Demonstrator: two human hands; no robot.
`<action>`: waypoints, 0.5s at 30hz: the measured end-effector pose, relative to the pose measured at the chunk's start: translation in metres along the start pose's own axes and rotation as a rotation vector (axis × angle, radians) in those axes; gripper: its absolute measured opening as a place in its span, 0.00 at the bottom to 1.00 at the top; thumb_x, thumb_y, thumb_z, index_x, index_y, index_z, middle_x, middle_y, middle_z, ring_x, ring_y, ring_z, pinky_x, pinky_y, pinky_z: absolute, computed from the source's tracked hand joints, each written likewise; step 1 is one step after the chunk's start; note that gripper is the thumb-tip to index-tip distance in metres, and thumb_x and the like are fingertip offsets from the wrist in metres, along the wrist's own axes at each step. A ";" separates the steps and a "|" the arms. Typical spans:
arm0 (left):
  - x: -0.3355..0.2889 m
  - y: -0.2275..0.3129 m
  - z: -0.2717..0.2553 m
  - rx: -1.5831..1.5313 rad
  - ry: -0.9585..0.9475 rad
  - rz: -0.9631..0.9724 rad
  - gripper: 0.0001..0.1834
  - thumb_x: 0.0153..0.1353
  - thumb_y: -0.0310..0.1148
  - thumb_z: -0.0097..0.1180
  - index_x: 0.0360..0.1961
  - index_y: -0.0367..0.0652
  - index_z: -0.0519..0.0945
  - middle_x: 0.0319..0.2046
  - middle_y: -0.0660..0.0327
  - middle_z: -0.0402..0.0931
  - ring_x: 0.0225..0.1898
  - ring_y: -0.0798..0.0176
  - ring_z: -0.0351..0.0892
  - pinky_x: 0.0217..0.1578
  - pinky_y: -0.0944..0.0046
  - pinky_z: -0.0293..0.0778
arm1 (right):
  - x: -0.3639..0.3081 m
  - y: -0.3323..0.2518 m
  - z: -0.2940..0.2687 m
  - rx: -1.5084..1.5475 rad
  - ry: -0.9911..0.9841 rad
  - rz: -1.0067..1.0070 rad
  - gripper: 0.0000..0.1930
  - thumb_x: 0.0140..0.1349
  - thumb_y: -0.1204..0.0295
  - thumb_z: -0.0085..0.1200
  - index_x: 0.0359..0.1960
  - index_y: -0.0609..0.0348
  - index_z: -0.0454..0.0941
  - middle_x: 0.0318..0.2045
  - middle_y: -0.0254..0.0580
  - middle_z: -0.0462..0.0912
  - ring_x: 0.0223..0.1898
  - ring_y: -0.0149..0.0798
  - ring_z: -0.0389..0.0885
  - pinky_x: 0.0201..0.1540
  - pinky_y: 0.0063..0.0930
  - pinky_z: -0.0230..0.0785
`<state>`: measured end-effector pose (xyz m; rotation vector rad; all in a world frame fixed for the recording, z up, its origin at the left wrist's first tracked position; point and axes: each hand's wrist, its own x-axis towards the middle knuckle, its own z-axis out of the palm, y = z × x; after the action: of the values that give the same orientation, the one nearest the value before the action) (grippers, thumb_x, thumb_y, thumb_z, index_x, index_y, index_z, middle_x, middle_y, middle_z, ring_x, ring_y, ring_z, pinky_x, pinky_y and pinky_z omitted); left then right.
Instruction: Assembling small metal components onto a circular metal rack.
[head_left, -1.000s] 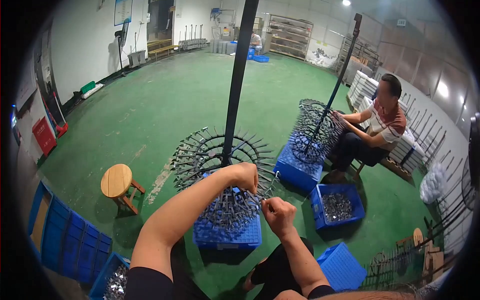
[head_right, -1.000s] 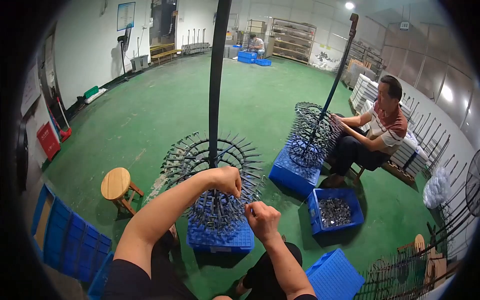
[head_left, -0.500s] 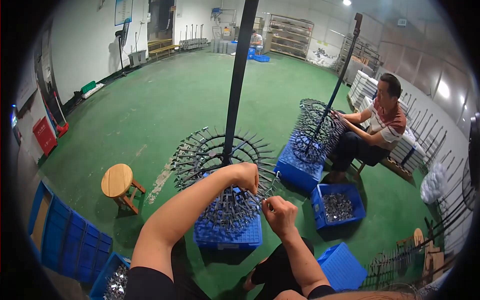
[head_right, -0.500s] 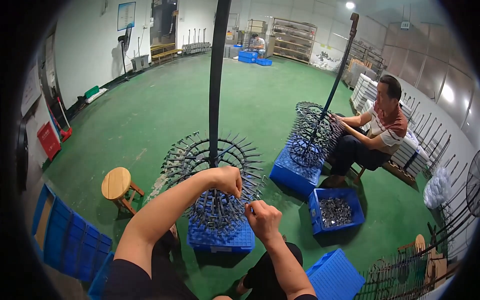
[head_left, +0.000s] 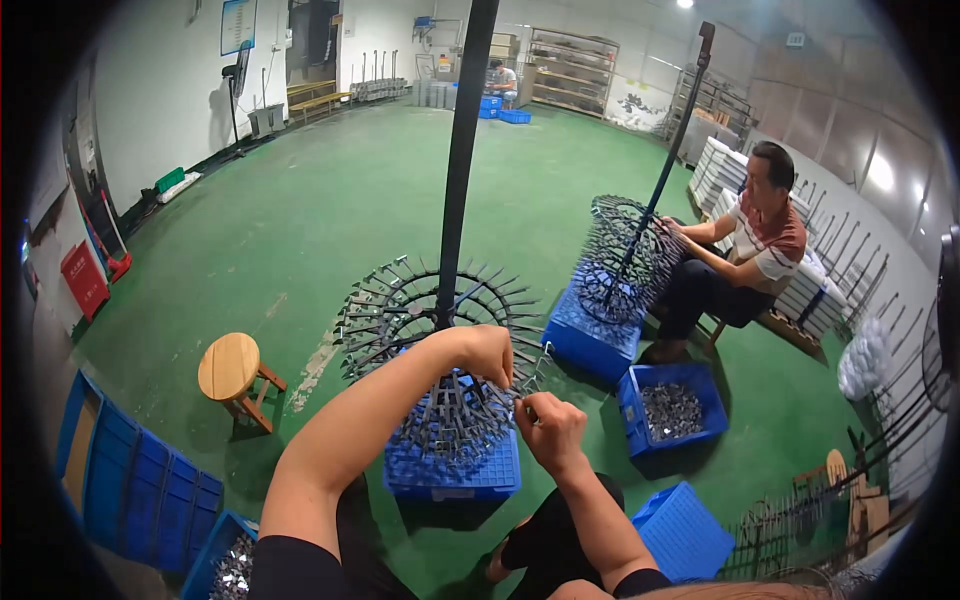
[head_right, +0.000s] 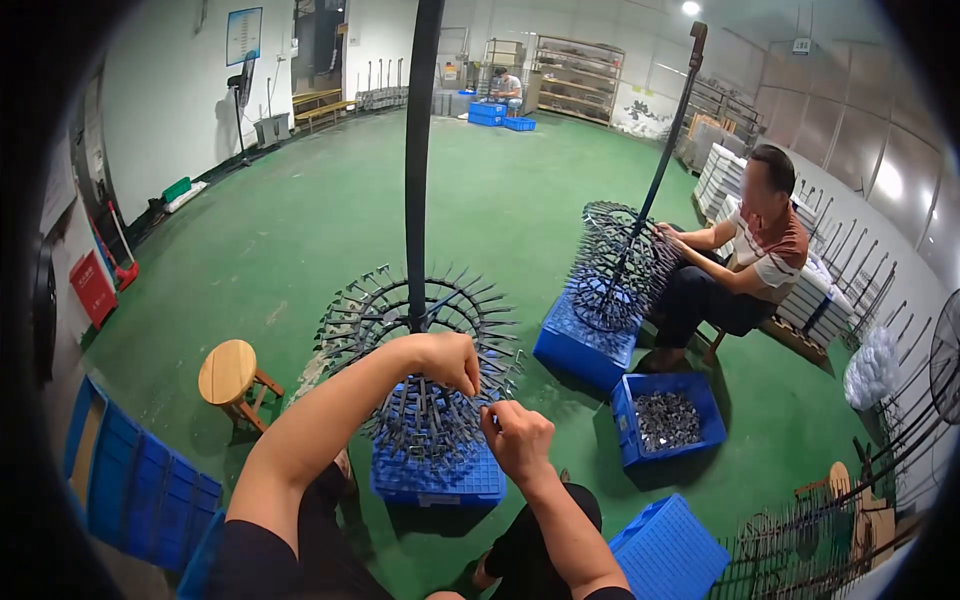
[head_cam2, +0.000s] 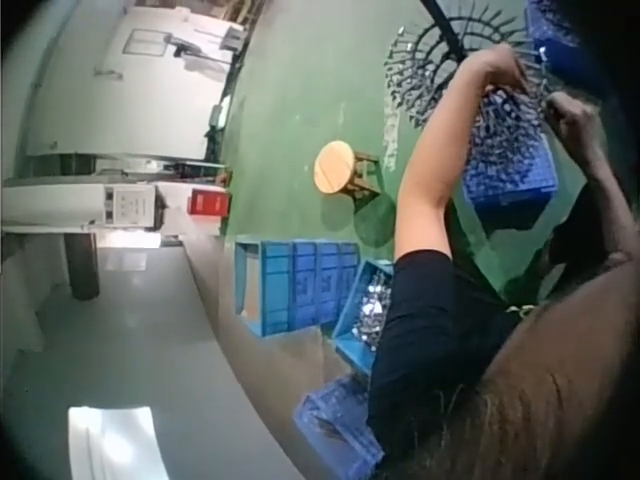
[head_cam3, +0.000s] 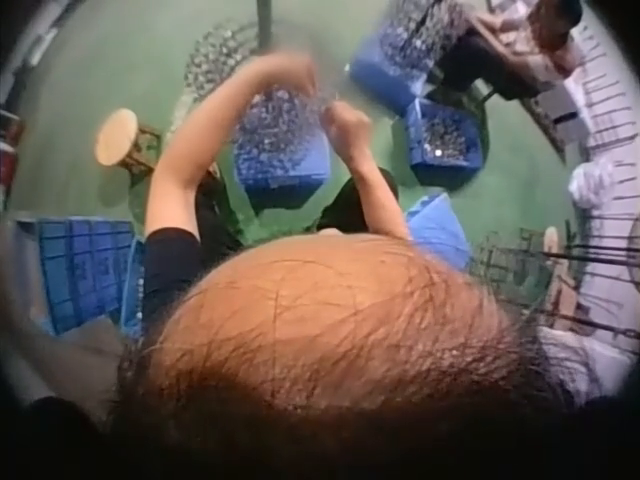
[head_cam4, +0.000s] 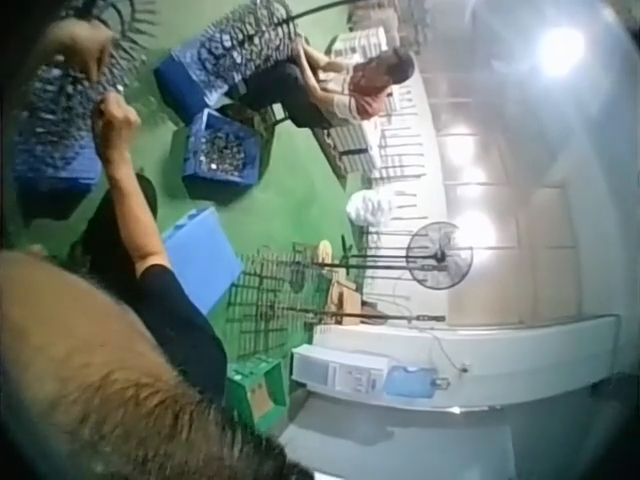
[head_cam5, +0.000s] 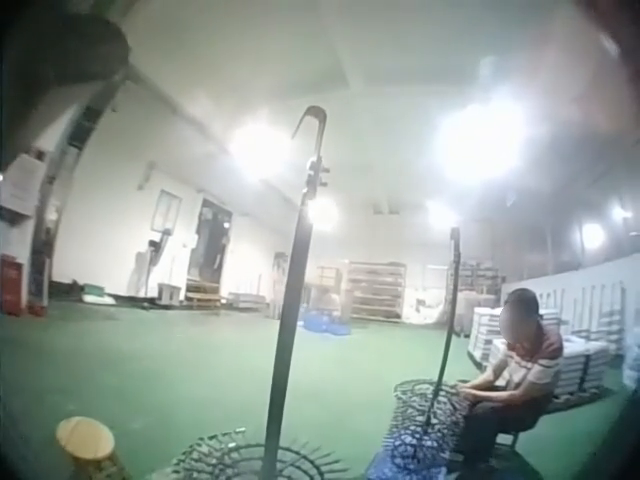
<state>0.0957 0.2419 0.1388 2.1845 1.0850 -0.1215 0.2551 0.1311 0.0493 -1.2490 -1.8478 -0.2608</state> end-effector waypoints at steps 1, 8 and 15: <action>0.000 0.000 0.001 0.044 0.001 0.008 0.07 0.45 0.32 0.64 0.28 0.45 0.87 0.17 0.66 0.77 0.18 0.68 0.72 0.22 0.67 0.70 | 0.000 0.000 0.000 0.000 -0.013 0.002 0.07 0.51 0.71 0.59 0.19 0.52 0.73 0.17 0.34 0.74 0.13 0.41 0.68 0.18 0.30 0.60; 0.006 0.005 0.004 0.219 0.008 0.049 0.08 0.44 0.33 0.64 0.28 0.45 0.87 0.17 0.66 0.78 0.18 0.66 0.72 0.23 0.66 0.70 | 0.001 0.002 -0.001 0.064 -0.019 -0.001 0.07 0.52 0.71 0.58 0.20 0.52 0.73 0.17 0.34 0.74 0.13 0.41 0.68 0.18 0.30 0.60; 0.006 0.004 0.002 0.134 -0.016 0.041 0.09 0.44 0.33 0.65 0.28 0.44 0.87 0.17 0.65 0.78 0.18 0.66 0.73 0.23 0.66 0.71 | 0.001 0.003 0.001 0.043 -0.025 -0.017 0.07 0.53 0.72 0.57 0.20 0.53 0.73 0.18 0.34 0.73 0.14 0.40 0.68 0.19 0.29 0.60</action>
<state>0.1030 0.2428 0.1368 2.3196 1.0493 -0.1983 0.2575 0.1338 0.0488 -1.2125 -1.8768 -0.2141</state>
